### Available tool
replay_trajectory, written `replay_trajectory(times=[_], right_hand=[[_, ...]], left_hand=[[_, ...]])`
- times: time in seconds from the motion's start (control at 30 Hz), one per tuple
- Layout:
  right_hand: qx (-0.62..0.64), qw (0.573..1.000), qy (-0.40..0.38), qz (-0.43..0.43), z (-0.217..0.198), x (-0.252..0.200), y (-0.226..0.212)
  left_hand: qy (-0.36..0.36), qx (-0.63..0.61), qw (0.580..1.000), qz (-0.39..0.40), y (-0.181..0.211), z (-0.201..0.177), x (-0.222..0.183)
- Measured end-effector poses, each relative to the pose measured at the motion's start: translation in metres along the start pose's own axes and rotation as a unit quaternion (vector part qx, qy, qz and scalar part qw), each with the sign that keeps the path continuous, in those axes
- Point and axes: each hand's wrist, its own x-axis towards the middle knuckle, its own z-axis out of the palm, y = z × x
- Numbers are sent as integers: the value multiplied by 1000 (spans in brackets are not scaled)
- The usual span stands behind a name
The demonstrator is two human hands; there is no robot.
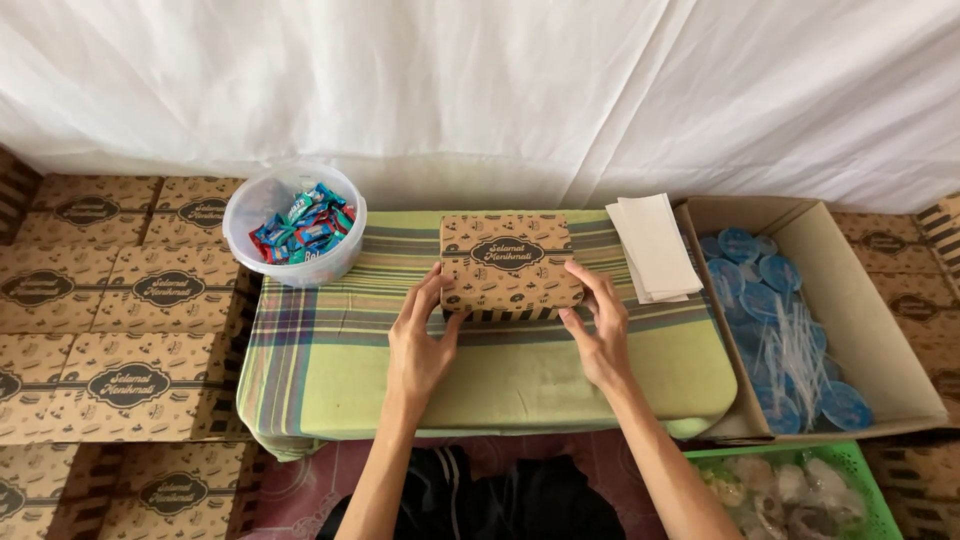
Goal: Manually packing cardboard boxes with water cups, candies, and wrapped snacks.
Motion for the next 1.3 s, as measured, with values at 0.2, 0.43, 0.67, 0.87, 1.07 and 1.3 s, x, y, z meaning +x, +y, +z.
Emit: replay_trajectory(times=[0.2,0.43,0.67,0.87,1.07,1.3], right_hand=[[-40,999,11,-6,0,-2,12],[-92,996,20,-5,-1,-3,4],[31,996,15,80,-6,2,4],[117,989,-28,84,-4,3,-31],[134,977,-10,168,-4,15,-37],[158,965,-39,204,-11,27,-53]], left_hand=[[-35,-21,998,-39,10,-9,0],[-48,50,994,-86,10,-5,-1],[38,-184,966,-179,22,3,1],[26,-190,958,-213,24,2,6],[40,-178,959,-218,25,8,0],[20,-138,972,-191,30,4,-9]])
